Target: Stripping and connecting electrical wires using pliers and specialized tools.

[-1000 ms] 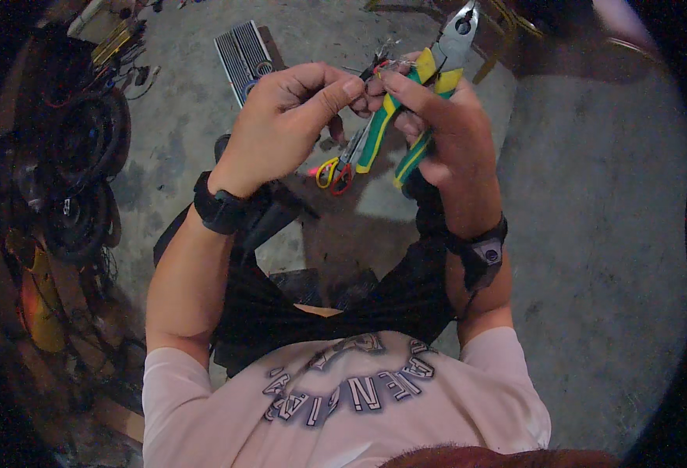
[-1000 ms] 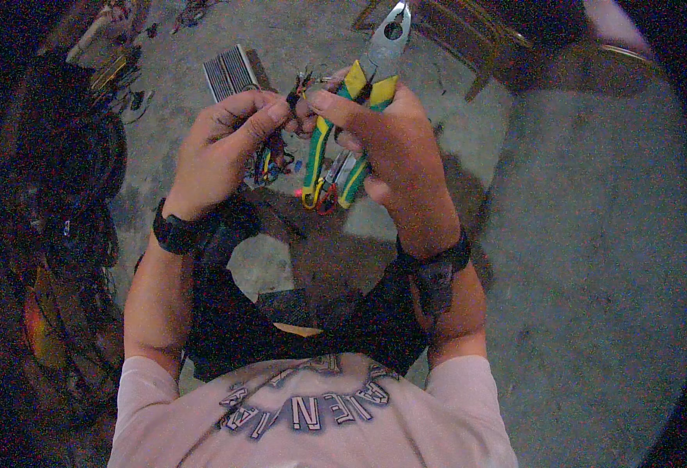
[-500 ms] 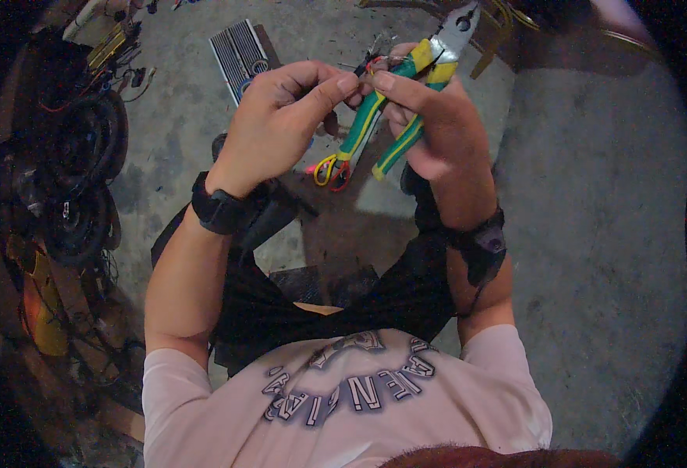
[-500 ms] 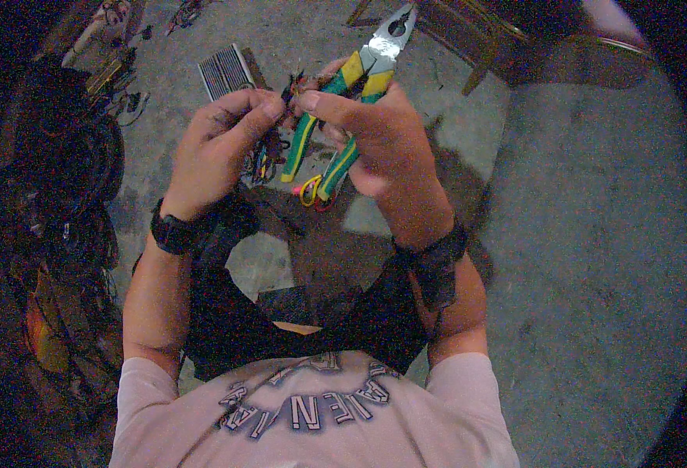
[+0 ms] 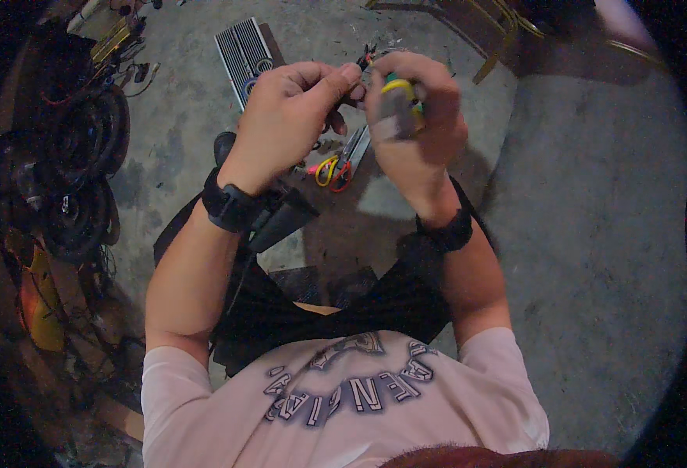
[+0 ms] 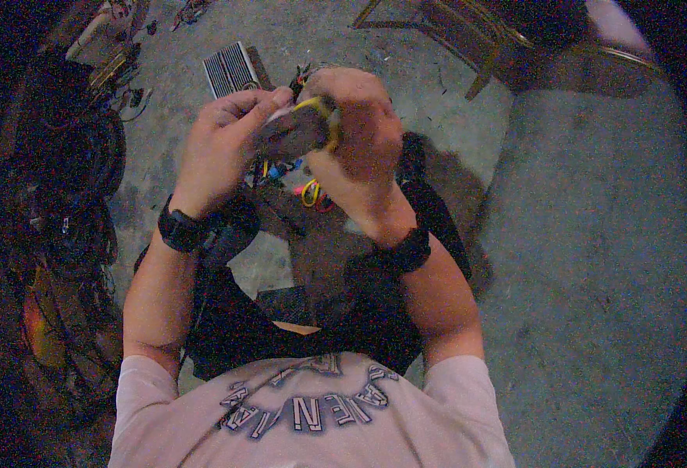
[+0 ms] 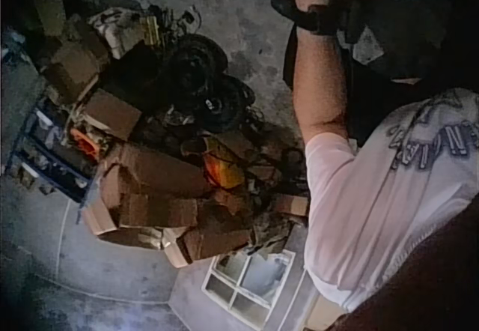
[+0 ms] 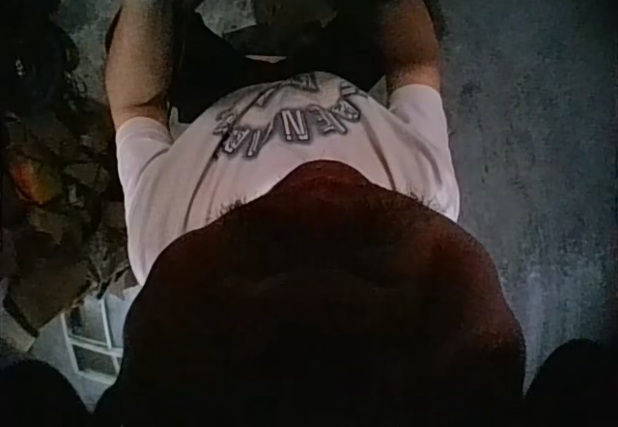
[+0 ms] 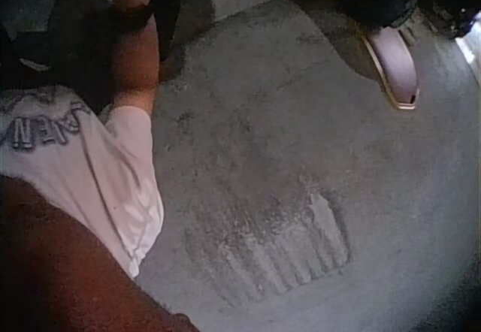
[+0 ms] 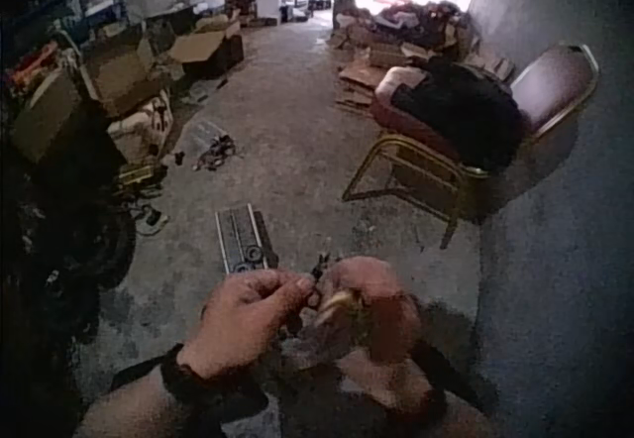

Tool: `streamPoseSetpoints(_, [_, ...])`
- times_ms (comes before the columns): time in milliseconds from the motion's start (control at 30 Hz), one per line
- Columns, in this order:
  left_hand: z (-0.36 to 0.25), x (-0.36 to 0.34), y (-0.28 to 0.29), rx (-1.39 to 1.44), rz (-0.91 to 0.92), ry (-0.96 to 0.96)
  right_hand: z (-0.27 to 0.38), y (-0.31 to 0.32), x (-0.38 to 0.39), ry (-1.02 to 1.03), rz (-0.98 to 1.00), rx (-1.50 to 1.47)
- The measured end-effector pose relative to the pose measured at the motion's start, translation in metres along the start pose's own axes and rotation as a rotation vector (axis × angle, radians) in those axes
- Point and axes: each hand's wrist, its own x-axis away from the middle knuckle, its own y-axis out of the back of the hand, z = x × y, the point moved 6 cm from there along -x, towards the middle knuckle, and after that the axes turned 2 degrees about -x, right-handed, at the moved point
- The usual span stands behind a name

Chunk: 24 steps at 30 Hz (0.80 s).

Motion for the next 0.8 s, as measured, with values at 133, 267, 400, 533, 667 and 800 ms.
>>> streamPoseSetpoints(133, [0.008,0.001,0.002,0.094,-0.027,0.005,0.003,-0.008,0.005,0.304,0.089,0.190])
streamPoseSetpoints(267, [0.010,0.003,0.007,0.072,-0.049,0.036,-0.006,-0.008,0.007,0.019,0.188,0.116])
streamPoseSetpoints(400, [0.002,0.010,0.005,0.110,-0.021,0.011,-0.016,0.011,0.008,-0.641,0.219,-0.019])
streamPoseSetpoints(533, [-0.005,0.017,0.002,0.052,-0.001,-0.024,-0.038,0.046,0.009,-1.008,0.289,-0.339])
streamPoseSetpoints(667, [-0.002,0.012,0.006,0.032,0.011,-0.054,-0.072,0.029,0.053,-1.232,0.403,-0.927])
streamPoseSetpoints(800, [-0.001,0.011,0.010,0.077,0.001,-0.089,-0.036,0.032,0.053,-1.124,0.616,-0.912])
